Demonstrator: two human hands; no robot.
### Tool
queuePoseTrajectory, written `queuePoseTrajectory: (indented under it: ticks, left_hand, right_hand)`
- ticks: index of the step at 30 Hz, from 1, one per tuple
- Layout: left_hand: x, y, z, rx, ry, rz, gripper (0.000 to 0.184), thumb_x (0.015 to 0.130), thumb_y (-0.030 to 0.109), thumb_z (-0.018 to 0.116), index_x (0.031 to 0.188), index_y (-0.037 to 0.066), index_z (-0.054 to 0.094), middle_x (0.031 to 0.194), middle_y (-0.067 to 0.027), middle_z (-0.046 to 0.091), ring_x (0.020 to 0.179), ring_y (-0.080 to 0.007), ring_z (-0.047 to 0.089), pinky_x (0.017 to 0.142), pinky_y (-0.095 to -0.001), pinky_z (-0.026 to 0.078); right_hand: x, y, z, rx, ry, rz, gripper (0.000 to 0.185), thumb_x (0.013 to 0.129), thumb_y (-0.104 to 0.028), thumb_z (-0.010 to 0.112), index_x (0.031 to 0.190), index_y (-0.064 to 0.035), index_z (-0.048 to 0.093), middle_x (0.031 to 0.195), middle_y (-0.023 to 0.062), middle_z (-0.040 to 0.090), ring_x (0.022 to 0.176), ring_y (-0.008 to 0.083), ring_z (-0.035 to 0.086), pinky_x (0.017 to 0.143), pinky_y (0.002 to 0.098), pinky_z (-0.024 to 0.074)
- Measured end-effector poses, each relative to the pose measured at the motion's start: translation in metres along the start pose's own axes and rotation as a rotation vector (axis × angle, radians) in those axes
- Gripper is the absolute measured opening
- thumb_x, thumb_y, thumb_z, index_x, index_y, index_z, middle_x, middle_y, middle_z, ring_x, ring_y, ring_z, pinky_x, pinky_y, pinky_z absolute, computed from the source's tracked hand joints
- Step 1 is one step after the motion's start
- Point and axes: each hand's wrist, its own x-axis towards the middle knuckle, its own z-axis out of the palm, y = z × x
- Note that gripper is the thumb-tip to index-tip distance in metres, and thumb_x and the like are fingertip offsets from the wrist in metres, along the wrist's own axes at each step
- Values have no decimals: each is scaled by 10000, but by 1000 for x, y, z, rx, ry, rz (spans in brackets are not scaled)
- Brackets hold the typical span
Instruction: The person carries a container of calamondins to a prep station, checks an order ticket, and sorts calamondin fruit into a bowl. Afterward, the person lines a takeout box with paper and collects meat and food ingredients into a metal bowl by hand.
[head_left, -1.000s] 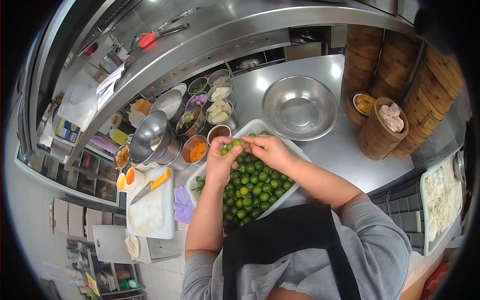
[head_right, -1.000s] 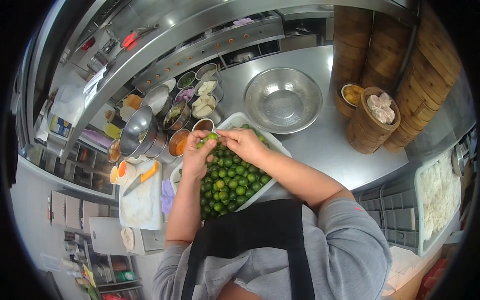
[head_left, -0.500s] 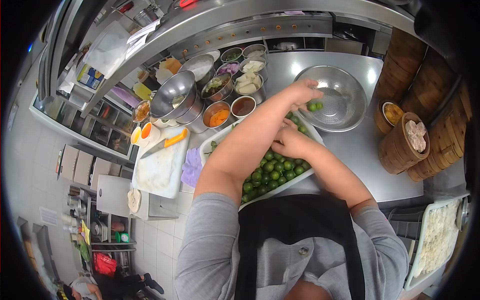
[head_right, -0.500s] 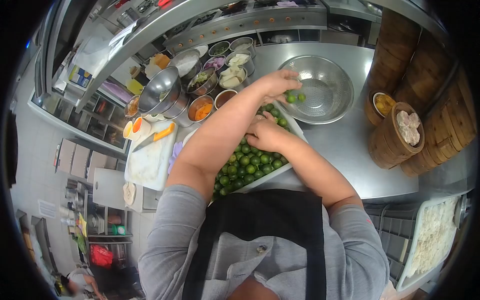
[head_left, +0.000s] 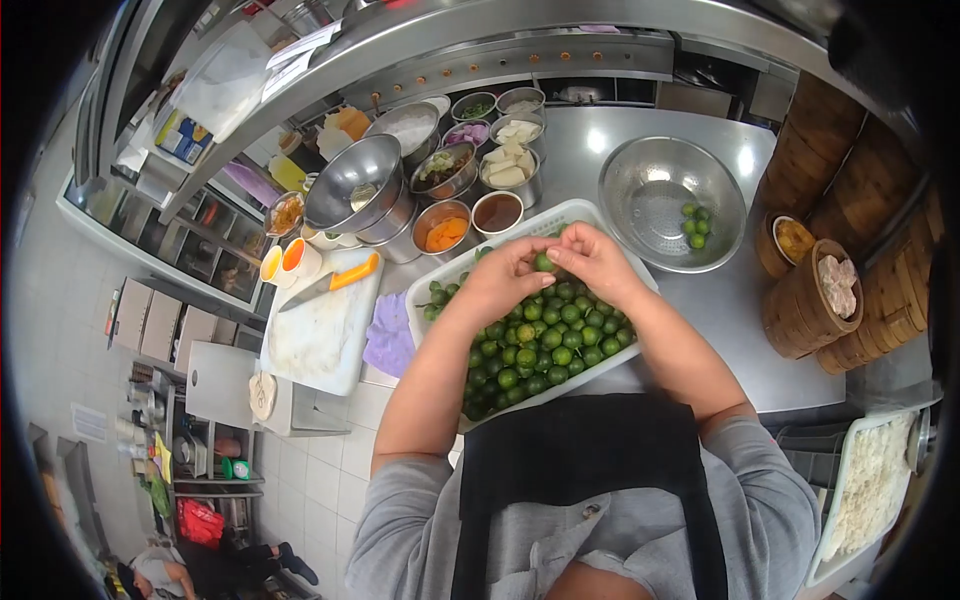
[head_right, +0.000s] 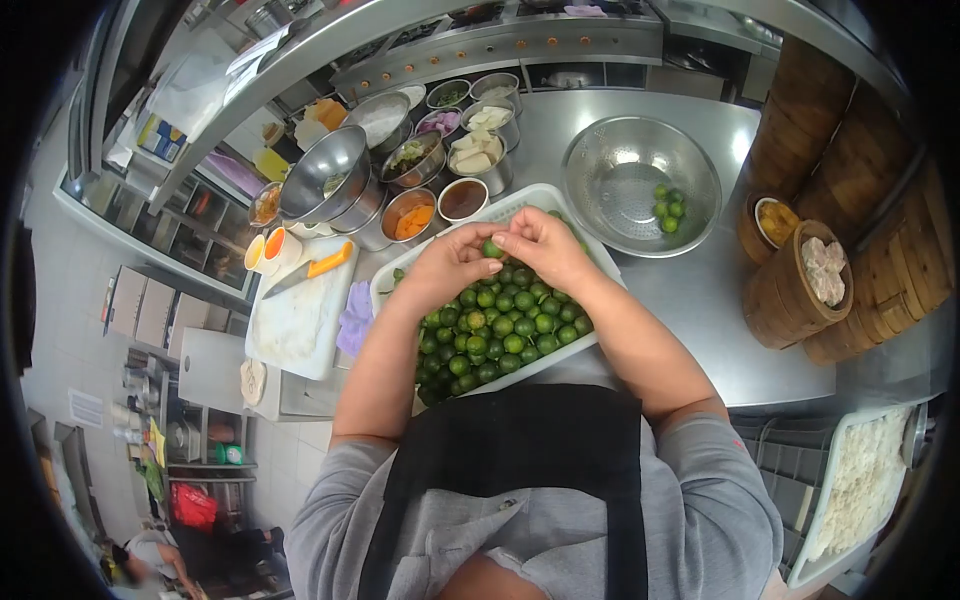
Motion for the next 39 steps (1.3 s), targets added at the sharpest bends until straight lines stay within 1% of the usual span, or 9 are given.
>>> queuePoseTrajectory:
  ticks: [5, 8, 10, 22, 24, 26, 28, 31, 39]
  left_hand:
    - [6, -10, 15, -546, 125, 49, 267, 786, 17, 703, 1001, -2, 545, 856, -37, 619, 726, -61, 577, 638, -205, 481]
    - [2, -9, 17, -419, 177, 56, 269, 760, 16, 730, 940, -1, 530, 787, -50, 630, 668, -67, 578, 579, -203, 475]
    - [1, -8, 17, 43, 254, 73, 301, 745, 22, 746, 946, -3, 523, 746, -53, 629, 620, -70, 575, 537, -198, 461]
    - [6, -13, 20, -208, 152, 118, 291, 764, 57, 743, 937, -5, 518, 822, -61, 625, 664, -68, 579, 568, -206, 476]
    - [6, -10, 16, 110, 294, 173, 299, 777, 52, 731, 968, 2, 506, 830, -59, 612, 676, -86, 582, 583, -218, 488]
    - [7, -10, 2, -366, 344, 194, 284, 827, 16, 631, 1046, 18, 451, 867, -72, 578, 775, -145, 604, 642, -269, 531]
    - [2, -10, -13, -543, 483, 101, 237, 832, -30, 540, 1040, 28, 443, 895, -78, 560, 831, -162, 602, 691, -291, 544]
    - [0, -22, -20, -484, 458, -3, 191, 836, -6, 506, 1014, 46, 459, 903, -77, 541, 771, -145, 570, 638, -255, 505]
    - [-4, -14, -8, -279, 272, -109, 241, 889, 104, 577, 1099, 23, 489, 967, -80, 561, 780, -118, 561, 548, -241, 503]
  right_hand:
    - [-12, -17, 11, 78, 42, -40, 166, 907, -121, 585, 1026, -5, 592, 899, 21, 629, 781, 62, 571, 699, 205, 462]
    - [-12, -12, 10, 103, 0, -44, 192, 902, -106, 586, 1061, -1, 603, 944, 44, 648, 803, 74, 590, 724, 209, 477]
    - [-11, -10, 7, 82, -7, -27, 191, 893, -95, 595, 1056, 2, 620, 936, 43, 658, 788, 73, 593, 706, 210, 485]
    - [-10, -10, 10, -157, 151, -79, 128, 857, -32, 558, 948, 19, 631, 859, 28, 659, 751, 67, 576, 694, 217, 472]
    - [-8, -9, 9, -135, 160, -35, 133, 819, 9, 546, 909, -17, 640, 878, 24, 648, 807, 95, 579, 710, 231, 463]
    - [-3, -5, 12, -512, 203, -432, 209, 782, 47, 528, 902, -62, 659, 928, 29, 628, 873, 134, 574, 697, 237, 454]
    - [-7, -9, 17, -481, 150, -327, 200, 762, -12, 573, 904, -106, 678, 979, 43, 610, 964, 189, 552, 770, 304, 435]
    - [-13, -15, 30, -1026, -88, -344, 222, 749, -267, 688, 914, -119, 690, 980, 49, 615, 1018, 242, 513, 914, 419, 318]
    - [-7, -12, 25, -948, -178, -156, 310, 733, -198, 697, 1027, -114, 644, 885, 89, 617, 942, 265, 558, 923, 411, 327]
